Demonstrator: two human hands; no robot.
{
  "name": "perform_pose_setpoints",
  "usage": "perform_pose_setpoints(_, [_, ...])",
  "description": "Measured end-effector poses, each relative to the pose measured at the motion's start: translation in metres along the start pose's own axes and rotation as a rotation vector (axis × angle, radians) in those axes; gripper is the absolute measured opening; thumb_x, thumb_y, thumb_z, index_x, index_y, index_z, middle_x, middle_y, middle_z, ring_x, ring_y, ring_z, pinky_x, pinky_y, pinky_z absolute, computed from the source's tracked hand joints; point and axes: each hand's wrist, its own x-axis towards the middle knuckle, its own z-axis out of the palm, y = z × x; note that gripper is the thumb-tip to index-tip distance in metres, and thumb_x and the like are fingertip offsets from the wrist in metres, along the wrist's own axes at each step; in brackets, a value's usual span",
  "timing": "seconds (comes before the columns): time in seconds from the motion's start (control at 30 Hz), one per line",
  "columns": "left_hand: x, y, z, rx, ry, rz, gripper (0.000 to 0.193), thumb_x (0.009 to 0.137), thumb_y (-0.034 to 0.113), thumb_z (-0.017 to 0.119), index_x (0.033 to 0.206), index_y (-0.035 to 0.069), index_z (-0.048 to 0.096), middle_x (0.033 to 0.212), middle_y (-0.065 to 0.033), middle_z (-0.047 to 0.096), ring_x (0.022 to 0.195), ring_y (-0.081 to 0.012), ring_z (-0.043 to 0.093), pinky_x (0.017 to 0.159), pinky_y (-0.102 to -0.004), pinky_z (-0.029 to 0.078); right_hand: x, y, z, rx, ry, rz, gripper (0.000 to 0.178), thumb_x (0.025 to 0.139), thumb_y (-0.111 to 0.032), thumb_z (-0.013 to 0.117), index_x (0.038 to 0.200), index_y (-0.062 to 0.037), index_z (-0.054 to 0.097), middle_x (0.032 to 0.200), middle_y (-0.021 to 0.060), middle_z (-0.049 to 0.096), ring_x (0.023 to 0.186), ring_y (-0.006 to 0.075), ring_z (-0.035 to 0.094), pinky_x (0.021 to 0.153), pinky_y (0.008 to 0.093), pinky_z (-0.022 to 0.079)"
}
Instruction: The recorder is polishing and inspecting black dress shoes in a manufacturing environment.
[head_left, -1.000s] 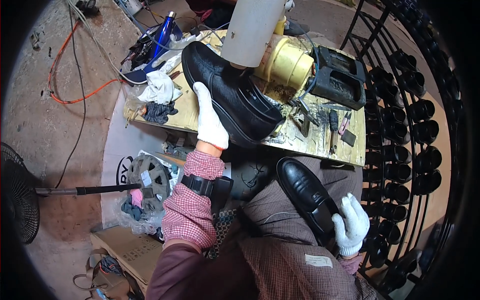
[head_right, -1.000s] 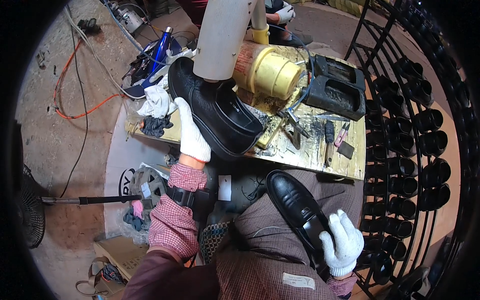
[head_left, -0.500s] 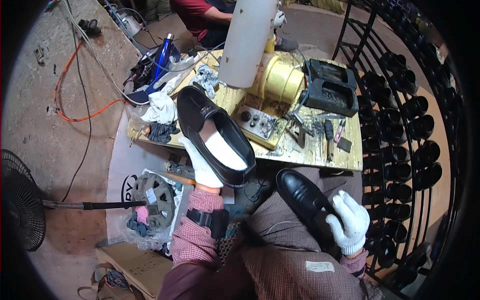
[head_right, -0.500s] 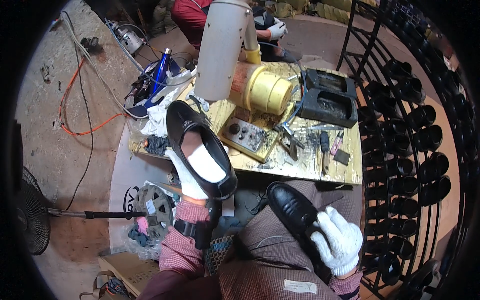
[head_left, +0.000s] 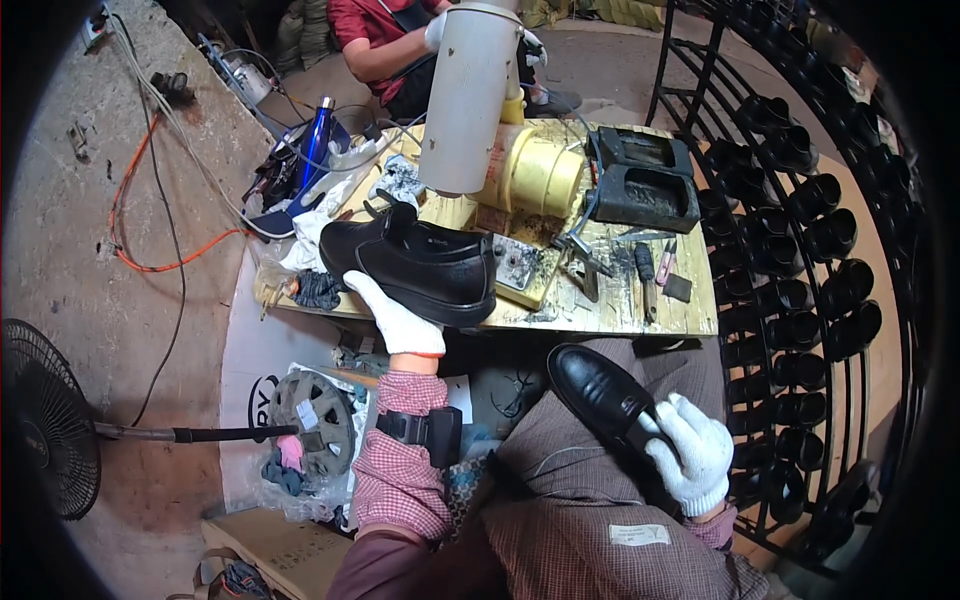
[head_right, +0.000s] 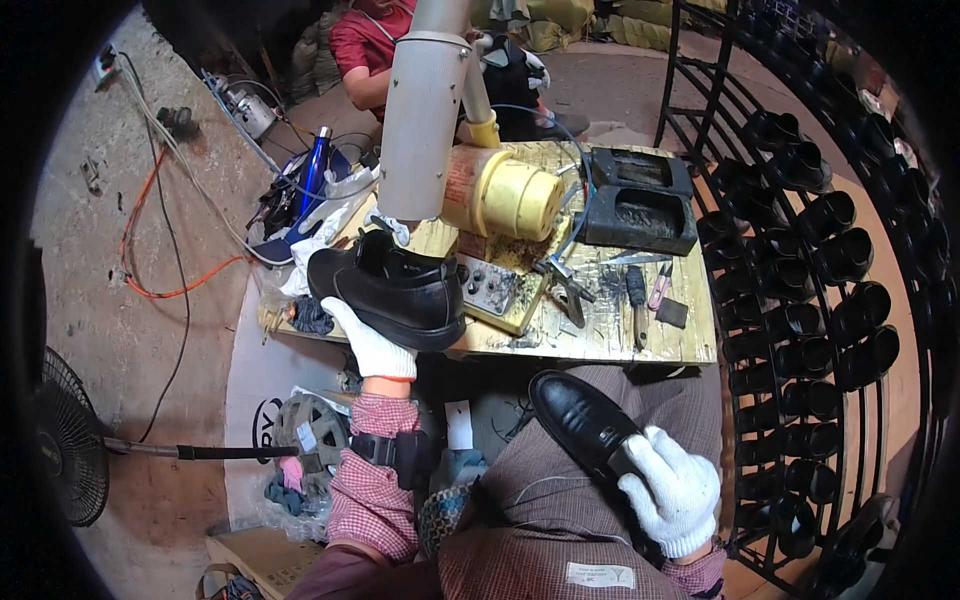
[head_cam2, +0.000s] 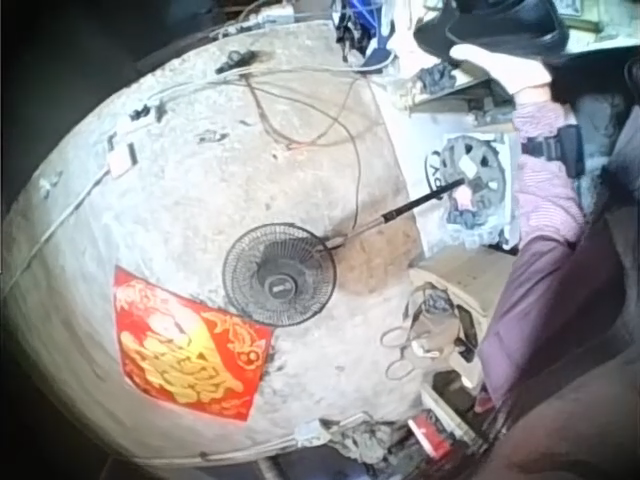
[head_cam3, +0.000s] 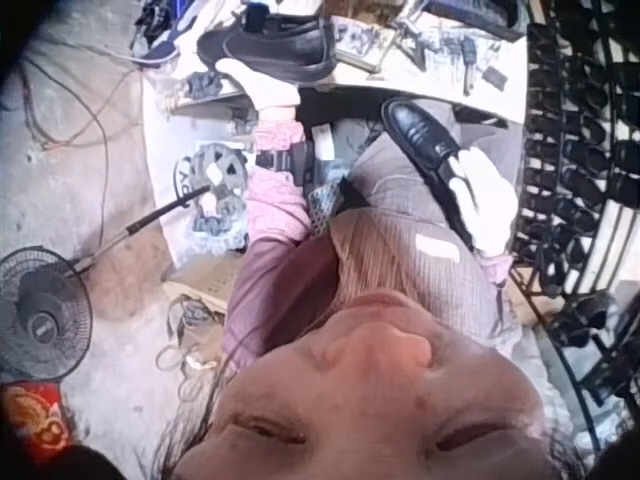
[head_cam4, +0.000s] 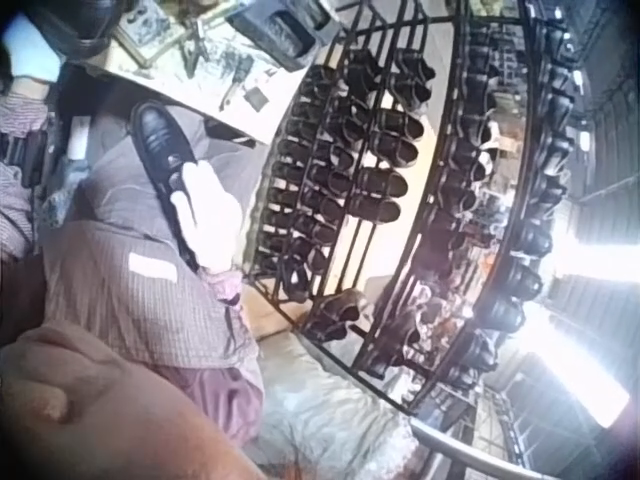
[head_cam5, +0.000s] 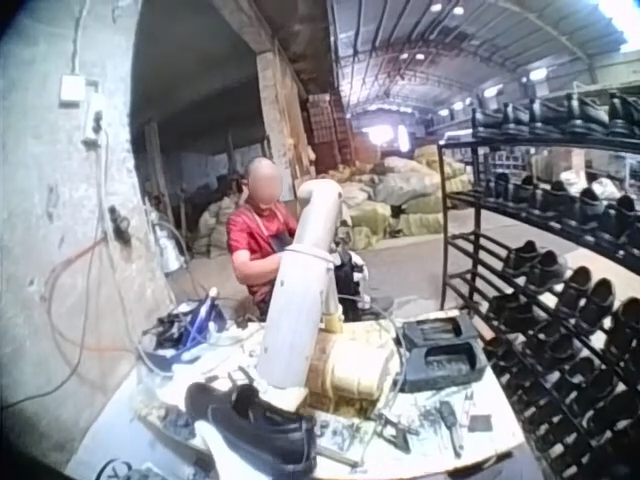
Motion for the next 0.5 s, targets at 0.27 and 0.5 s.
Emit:
perform_pose_setpoints(0.27, [-0.029, 0.002, -0.039, 0.046, -0.384, -0.173, 0.108, 0.085, 0.09, 0.044, 0.155, 0.008, 0.041, 0.146, -0.0197, 0.054, 0.13, -0.0386, 0.055, 0.114, -0.0535, 0.044, -0.016, 0.027, 0.021, -0.059, -0.104, 0.224, 0.072, 0.081, -0.036, 0.08, 0.142, -0.0052, 0.059, 0.136, 0.0237, 0.063, 0.112, 0.0415, 0.067, 0.097, 0.0462, 0.054])
perform_pose_setpoints(0.5, [-0.116, -0.015, -0.062, -0.131, -0.381, -0.659, 0.121, 0.067, 0.084, 0.075, 0.148, -0.001, 0.044, 0.133, -0.0282, 0.06, 0.114, -0.0438, 0.066, 0.1, -0.0574, 0.057, -0.023, 0.047, 0.042, -0.065, -0.455, 0.352, 0.084, 0.082, -0.034, 0.079, 0.155, -0.0098, 0.044, 0.135, 0.0226, 0.064, 0.113, 0.0396, 0.068, 0.093, 0.045, 0.056])
